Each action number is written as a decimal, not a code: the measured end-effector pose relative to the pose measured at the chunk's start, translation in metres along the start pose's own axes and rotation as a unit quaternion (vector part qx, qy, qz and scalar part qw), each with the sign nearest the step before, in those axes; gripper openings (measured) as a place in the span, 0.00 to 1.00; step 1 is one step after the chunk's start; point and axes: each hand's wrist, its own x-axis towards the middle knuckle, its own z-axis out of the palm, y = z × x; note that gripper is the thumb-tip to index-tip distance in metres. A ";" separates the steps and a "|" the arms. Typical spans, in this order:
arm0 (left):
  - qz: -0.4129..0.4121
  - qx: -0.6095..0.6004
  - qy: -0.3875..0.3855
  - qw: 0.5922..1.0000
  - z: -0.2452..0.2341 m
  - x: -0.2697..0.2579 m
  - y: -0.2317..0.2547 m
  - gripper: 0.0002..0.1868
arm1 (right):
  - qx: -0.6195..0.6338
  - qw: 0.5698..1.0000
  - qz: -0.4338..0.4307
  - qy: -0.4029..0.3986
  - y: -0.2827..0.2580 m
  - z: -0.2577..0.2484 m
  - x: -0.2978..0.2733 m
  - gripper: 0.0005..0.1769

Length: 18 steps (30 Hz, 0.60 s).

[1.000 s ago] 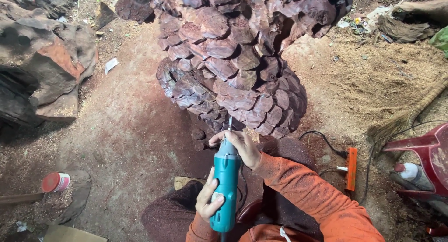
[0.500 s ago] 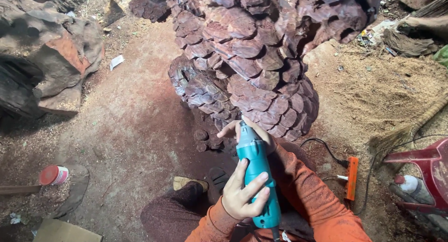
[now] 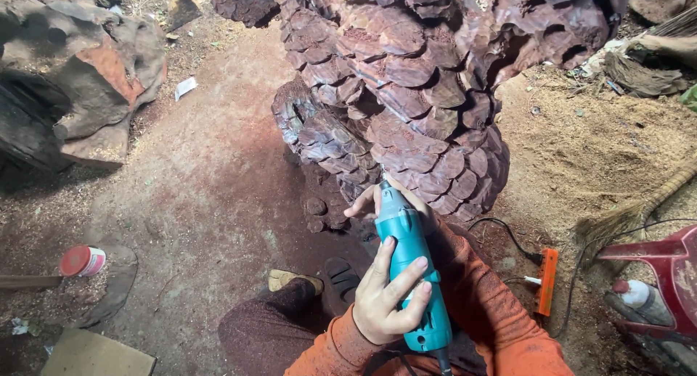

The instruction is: Using a handheld rotary tool to carve intricate details and textures into a large wooden sculpture

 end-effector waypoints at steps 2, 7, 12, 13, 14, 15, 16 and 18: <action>-0.001 -0.003 0.002 1.000 -0.002 0.001 0.000 0.12 | 0.048 0.999 -0.020 -0.002 0.002 0.005 0.000 0.37; -0.003 -0.013 0.005 1.000 -0.005 0.000 0.000 0.11 | 0.094 0.995 -0.041 0.006 0.001 0.013 -0.001 0.36; -0.008 -0.022 0.005 1.000 -0.011 -0.004 0.001 0.12 | 0.033 0.992 -0.064 0.104 -0.009 0.044 -0.004 0.34; -0.008 -0.022 0.006 1.000 -0.012 -0.005 0.001 0.12 | 0.033 0.992 -0.064 0.103 -0.007 0.045 -0.004 0.34; -0.008 -0.024 0.005 1.000 -0.013 -0.007 0.001 0.12 | 0.037 0.992 -0.070 0.102 -0.006 0.046 -0.004 0.34; -0.009 -0.026 0.004 1.000 -0.014 -0.008 0.001 0.12 | 0.041 0.991 -0.076 0.101 -0.005 0.047 -0.004 0.35; -0.009 -0.026 0.004 1.000 -0.016 -0.008 0.002 0.12 | 0.041 0.991 -0.075 0.100 -0.003 0.047 -0.004 0.35; -0.009 -0.027 0.006 1.000 -0.018 -0.007 0.003 0.12 | 0.050 0.990 -0.088 0.099 0.000 0.047 -0.003 0.35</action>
